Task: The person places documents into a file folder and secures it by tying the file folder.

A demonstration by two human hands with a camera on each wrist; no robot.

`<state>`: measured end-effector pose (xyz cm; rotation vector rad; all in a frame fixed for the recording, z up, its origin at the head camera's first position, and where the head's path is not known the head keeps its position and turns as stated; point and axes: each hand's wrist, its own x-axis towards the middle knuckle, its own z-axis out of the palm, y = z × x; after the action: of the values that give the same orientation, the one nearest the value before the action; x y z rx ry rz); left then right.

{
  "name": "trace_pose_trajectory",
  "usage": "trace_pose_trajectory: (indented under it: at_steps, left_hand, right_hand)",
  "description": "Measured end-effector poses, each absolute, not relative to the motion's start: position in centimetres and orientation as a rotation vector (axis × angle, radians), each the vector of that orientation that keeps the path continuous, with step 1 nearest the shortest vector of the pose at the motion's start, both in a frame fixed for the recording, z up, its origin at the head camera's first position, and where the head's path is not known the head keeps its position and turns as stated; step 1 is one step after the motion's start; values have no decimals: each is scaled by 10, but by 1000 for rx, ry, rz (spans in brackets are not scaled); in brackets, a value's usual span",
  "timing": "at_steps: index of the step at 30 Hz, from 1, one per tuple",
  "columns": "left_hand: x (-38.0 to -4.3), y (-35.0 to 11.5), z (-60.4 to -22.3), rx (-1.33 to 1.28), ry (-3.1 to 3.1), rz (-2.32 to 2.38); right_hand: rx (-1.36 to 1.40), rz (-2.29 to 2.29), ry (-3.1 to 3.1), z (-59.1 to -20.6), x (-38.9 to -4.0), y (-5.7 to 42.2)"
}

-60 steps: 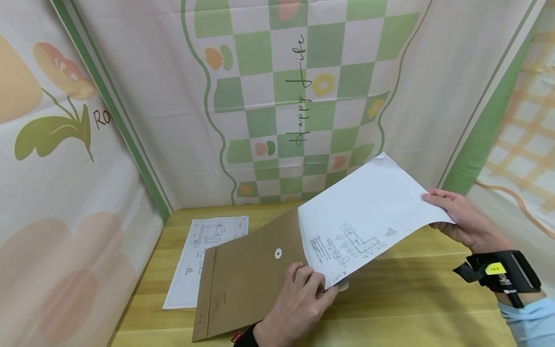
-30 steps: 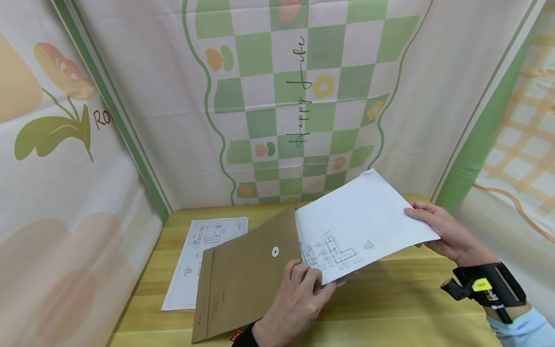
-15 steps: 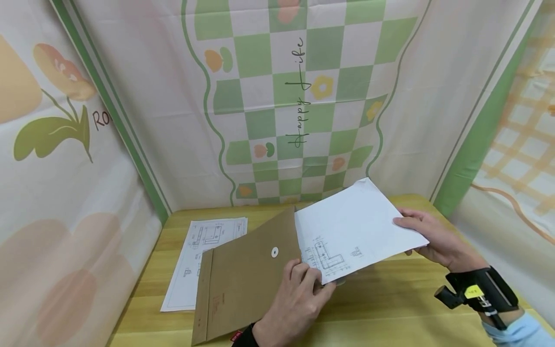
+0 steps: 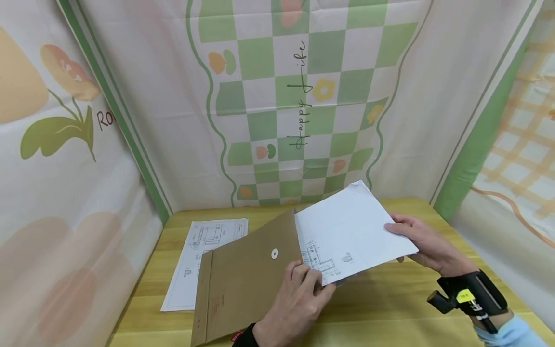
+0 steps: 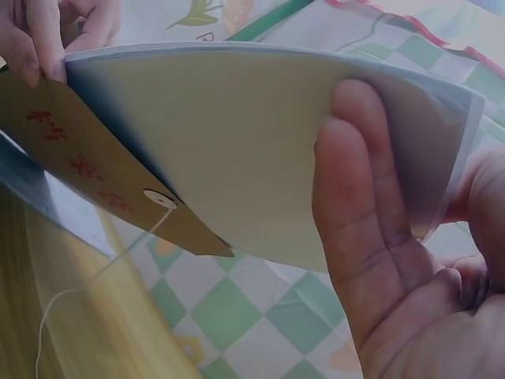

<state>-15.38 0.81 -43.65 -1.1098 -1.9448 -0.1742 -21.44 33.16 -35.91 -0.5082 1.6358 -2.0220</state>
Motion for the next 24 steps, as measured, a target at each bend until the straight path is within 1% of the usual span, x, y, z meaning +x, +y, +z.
trace_pose_trajectory:
  at_steps: [6, 13, 24]
  left_hand:
    - [-153, 8, -435, -1123, -1937, -176]
    - [-144, 4, -414, -1124, -1909, -115]
    - [-143, 6, -416, -1116, -1874, -151]
  right_hand:
    - [-528, -2004, 1626, -363, -214, 326]
    - [-615, -1983, 1621, -367, -213, 321]
    - [-657, -1918, 1648, -370, -214, 310]
